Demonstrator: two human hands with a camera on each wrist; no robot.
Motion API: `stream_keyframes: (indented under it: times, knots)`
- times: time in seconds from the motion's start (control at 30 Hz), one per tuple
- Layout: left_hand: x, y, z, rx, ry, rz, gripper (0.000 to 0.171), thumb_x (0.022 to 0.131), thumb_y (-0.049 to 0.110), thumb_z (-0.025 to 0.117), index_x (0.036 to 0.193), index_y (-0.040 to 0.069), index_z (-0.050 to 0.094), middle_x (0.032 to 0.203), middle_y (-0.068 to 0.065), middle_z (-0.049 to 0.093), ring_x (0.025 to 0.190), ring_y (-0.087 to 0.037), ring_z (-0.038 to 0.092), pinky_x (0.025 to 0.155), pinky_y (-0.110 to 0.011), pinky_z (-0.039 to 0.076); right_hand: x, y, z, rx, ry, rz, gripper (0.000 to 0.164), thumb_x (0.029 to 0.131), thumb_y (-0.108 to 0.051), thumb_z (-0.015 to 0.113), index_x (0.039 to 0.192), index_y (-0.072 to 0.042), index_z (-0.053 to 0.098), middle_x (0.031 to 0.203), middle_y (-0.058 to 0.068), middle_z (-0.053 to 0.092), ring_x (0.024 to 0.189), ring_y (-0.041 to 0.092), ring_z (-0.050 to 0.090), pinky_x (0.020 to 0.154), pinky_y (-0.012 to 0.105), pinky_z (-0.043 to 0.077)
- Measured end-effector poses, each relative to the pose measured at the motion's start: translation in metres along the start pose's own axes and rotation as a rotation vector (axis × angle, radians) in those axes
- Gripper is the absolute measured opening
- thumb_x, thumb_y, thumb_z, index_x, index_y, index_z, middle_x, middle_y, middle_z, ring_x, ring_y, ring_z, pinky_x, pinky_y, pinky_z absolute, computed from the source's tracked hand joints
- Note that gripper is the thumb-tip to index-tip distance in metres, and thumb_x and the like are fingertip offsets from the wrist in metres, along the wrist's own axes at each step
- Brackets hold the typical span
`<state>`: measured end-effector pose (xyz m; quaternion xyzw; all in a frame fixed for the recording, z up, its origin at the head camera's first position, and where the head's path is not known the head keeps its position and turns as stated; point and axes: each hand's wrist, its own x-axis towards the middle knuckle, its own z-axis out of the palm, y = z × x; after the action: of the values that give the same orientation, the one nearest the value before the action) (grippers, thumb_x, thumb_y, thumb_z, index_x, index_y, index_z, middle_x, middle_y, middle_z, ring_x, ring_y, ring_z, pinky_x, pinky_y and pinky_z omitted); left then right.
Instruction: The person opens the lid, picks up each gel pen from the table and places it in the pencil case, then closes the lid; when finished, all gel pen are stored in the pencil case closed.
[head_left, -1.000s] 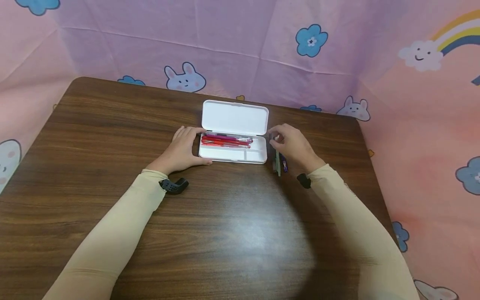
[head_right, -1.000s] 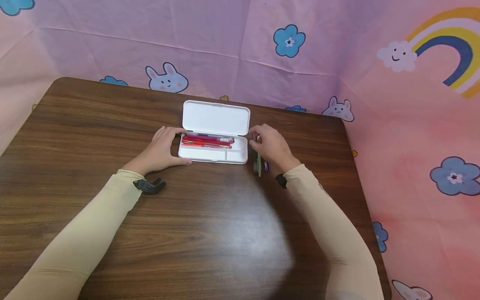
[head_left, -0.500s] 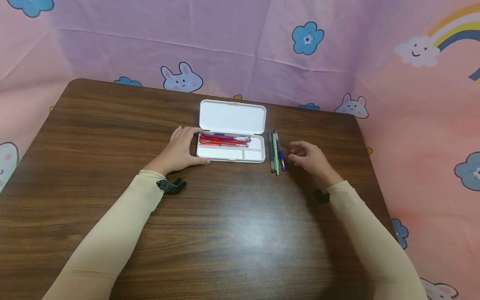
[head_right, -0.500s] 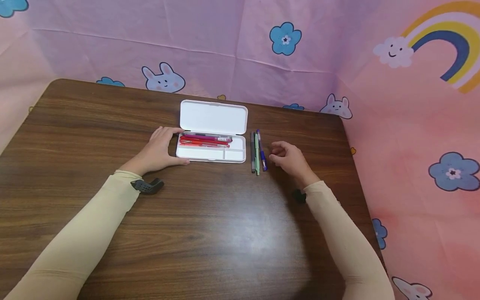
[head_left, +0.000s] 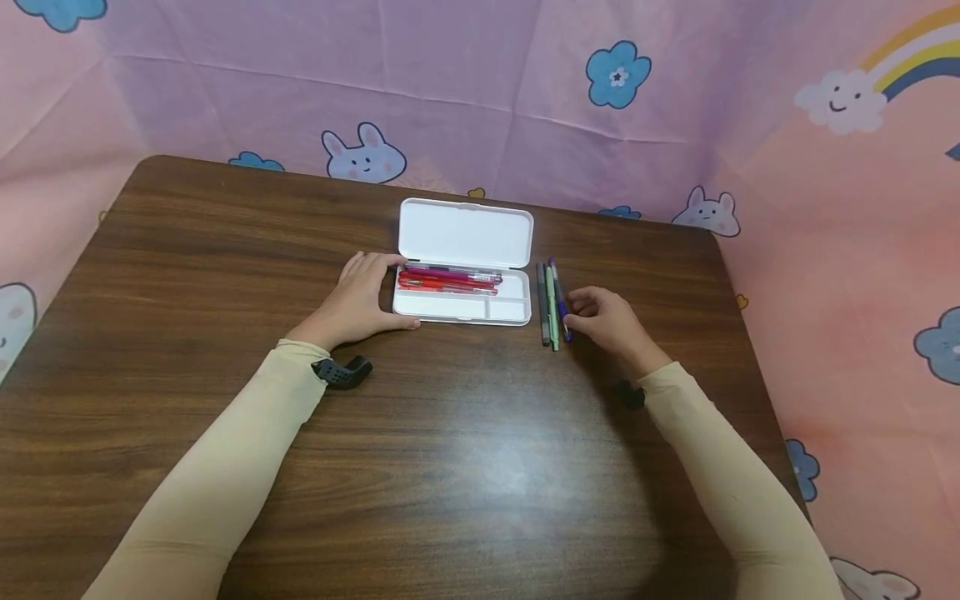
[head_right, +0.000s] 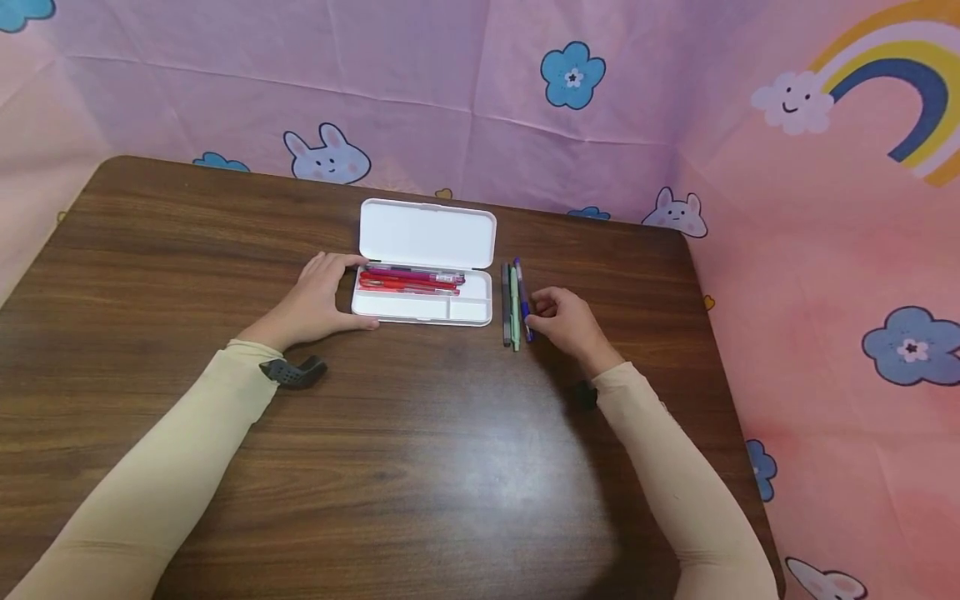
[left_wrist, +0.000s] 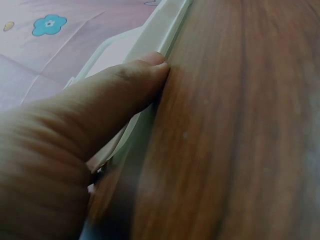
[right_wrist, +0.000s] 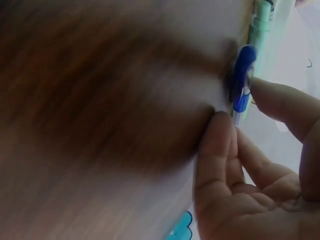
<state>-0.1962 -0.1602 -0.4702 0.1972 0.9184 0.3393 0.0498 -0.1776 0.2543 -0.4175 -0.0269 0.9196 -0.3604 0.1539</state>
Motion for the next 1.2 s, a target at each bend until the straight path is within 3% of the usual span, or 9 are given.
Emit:
stream_keyframes:
  times: [0.2,0.43,0.53,0.8,1.2]
  knots:
    - [-0.001,0.001,0.001,-0.007,0.008,0.005,0.107,0.074,0.059,0.088,0.154,0.009,0.038,0.155,-0.014,0.043,0.149,-0.035,0.030,0.129,-0.052,0.002,0.000,-0.002,-0.001,-0.078,0.034,0.005,0.038,0.097,-0.013,0.071,0.131,0.003,0.063,0.117,0.021,0.068,0.107,0.034,0.065,0.087,0.042,0.057]
    - [-0.001,0.003,0.000,-0.008,0.001,0.000,0.107,0.074,0.058,0.088,0.155,0.009,0.038,0.155,-0.015,0.042,0.150,-0.035,0.030,0.129,-0.052,0.002,-0.004,-0.001,-0.007,-0.107,0.042,0.093,0.019,0.098,-0.015,0.071,0.112,-0.003,0.067,0.105,0.015,0.071,0.087,0.027,0.064,0.074,0.035,0.054]
    - [-0.001,0.004,0.000,-0.009,-0.003,-0.001,0.107,0.074,0.058,0.088,0.155,0.009,0.038,0.156,-0.015,0.042,0.150,-0.036,0.030,0.129,-0.051,0.002,-0.006,0.001,-0.009,-0.121,0.041,0.086,0.016,0.098,-0.014,0.070,0.110,-0.003,0.068,0.102,0.015,0.072,0.081,0.025,0.064,0.070,0.033,0.054]
    - [-0.001,0.002,-0.001,-0.001,-0.001,-0.002,0.107,0.075,0.057,0.088,0.155,0.008,0.037,0.156,-0.015,0.041,0.149,-0.035,0.030,0.129,-0.051,0.003,-0.013,0.007,-0.016,-0.196,0.053,0.063,0.018,0.100,-0.016,0.069,0.113,-0.004,0.072,0.103,0.014,0.072,0.082,0.026,0.064,0.072,0.036,0.054]
    - [-0.001,0.003,-0.001,0.008,-0.004,-0.003,0.106,0.075,0.056,0.089,0.154,0.008,0.037,0.155,-0.015,0.042,0.149,-0.036,0.030,0.129,-0.052,0.003,-0.021,0.022,-0.019,-0.217,0.114,0.027,0.016,0.098,-0.015,0.070,0.108,-0.002,0.071,0.102,0.015,0.072,0.083,0.026,0.063,0.069,0.034,0.052]
